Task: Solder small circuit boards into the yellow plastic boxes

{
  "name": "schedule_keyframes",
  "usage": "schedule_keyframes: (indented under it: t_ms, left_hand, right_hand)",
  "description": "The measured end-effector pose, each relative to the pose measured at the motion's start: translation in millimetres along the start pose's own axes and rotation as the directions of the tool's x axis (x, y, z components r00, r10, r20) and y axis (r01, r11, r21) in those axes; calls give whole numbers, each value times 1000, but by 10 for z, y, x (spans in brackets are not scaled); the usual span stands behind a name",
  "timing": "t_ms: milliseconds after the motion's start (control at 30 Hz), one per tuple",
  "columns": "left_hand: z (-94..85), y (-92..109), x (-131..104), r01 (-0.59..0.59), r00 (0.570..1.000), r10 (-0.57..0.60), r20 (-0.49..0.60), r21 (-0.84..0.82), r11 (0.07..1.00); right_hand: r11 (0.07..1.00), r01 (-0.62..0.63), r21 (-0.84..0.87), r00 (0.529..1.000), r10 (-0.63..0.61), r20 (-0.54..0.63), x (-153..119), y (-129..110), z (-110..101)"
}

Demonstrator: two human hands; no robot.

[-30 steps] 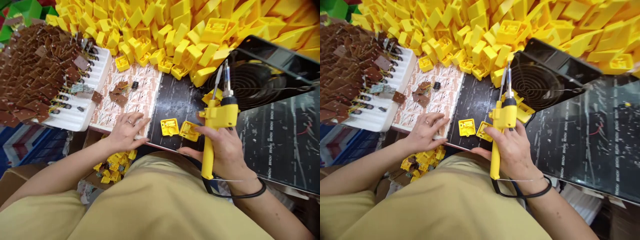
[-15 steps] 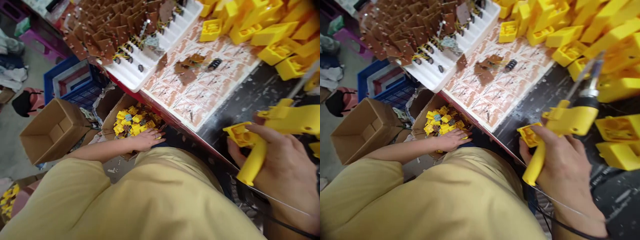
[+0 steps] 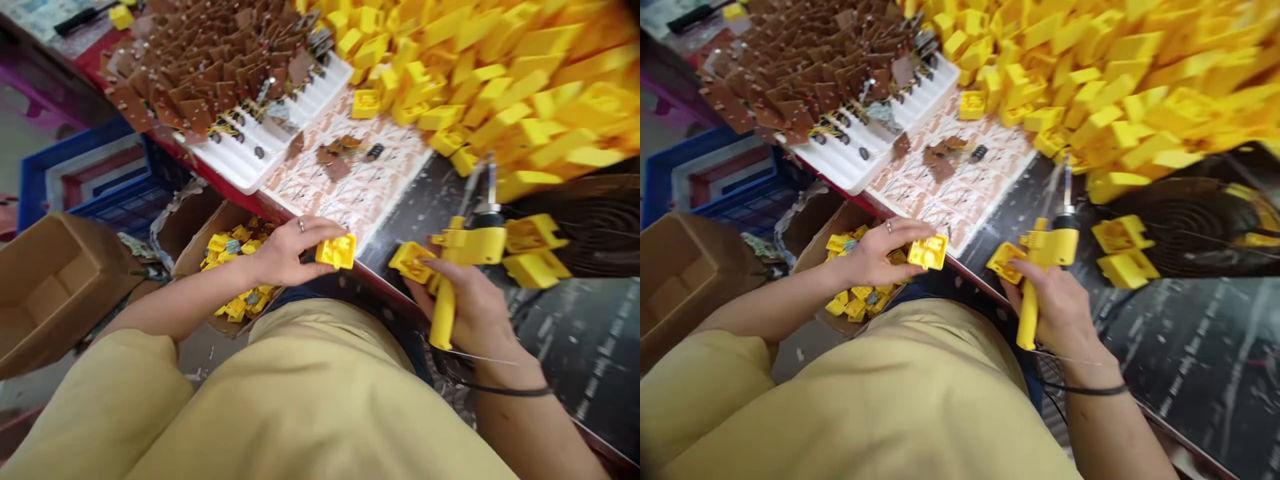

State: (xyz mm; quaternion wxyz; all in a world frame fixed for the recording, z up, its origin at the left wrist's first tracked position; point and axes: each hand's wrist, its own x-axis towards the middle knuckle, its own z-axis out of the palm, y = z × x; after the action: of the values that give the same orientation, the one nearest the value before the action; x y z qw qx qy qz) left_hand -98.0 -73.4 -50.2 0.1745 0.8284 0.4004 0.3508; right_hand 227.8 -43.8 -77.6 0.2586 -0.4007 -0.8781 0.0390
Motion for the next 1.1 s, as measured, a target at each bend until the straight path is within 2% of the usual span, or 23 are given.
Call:
schedule_keyframes:
  t_ms: [67, 167, 267, 400, 467, 533, 633, 700, 800, 933, 1033, 1100]
  left_hand:
    - [113, -81, 233, -12, 1000, 12, 1, 108, 994]
    - [233, -157, 476, 24, 986, -66, 156, 256, 966]
    - [179, -123, 589, 4, 951, -100, 294, 313, 950]
    - [56, 21, 682, -37, 911, -121, 395, 368, 929]
    - [69, 108, 748, -32, 901, -189, 392, 493, 870]
    - [128, 199, 825, -15, 904, -264, 335, 644, 765]
    - [222, 322, 916, 18, 896, -340, 287, 740, 672]
    - [249, 372, 932, 34, 871, -371, 321, 714, 699]
    - [257, 383, 883, 37, 842, -354, 406, 613, 789]
    - [277, 311, 831, 65, 842, -313, 440, 494, 867]
    - [199, 187, 920, 117, 868, -319, 380, 469, 875]
    - [70, 54, 1032, 169, 907, -342, 248, 529, 832]
  right_hand:
    - [998, 59, 33, 998, -58, -30, 6, -57, -38]
    - [993, 88, 74, 995, -84, -56, 16, -93, -113]
    - [993, 64, 100, 996, -57, -72, -37, -68, -206]
    - [993, 2, 115, 996, 8, -85, -166, -24, -292]
    - [994, -23, 109, 994, 34, -102, -213, -26, -296]
    - [995, -42, 94, 991, 54, -123, -236, -44, -279]
    - [996, -66, 63, 986, 75, -150, -231, -79, -248]
    - [997, -64, 44, 984, 71, -164, -208, -96, -242]
    - [999, -21, 30, 983, 26, -179, -138, -112, -234]
    - [996, 84, 33, 981, -77, -179, 6, -126, -160]
    - [993, 119, 27, 980, -112, -166, 81, -103, -123]
    - [993, 118, 17, 978, -113, -175, 90, -64, -147]
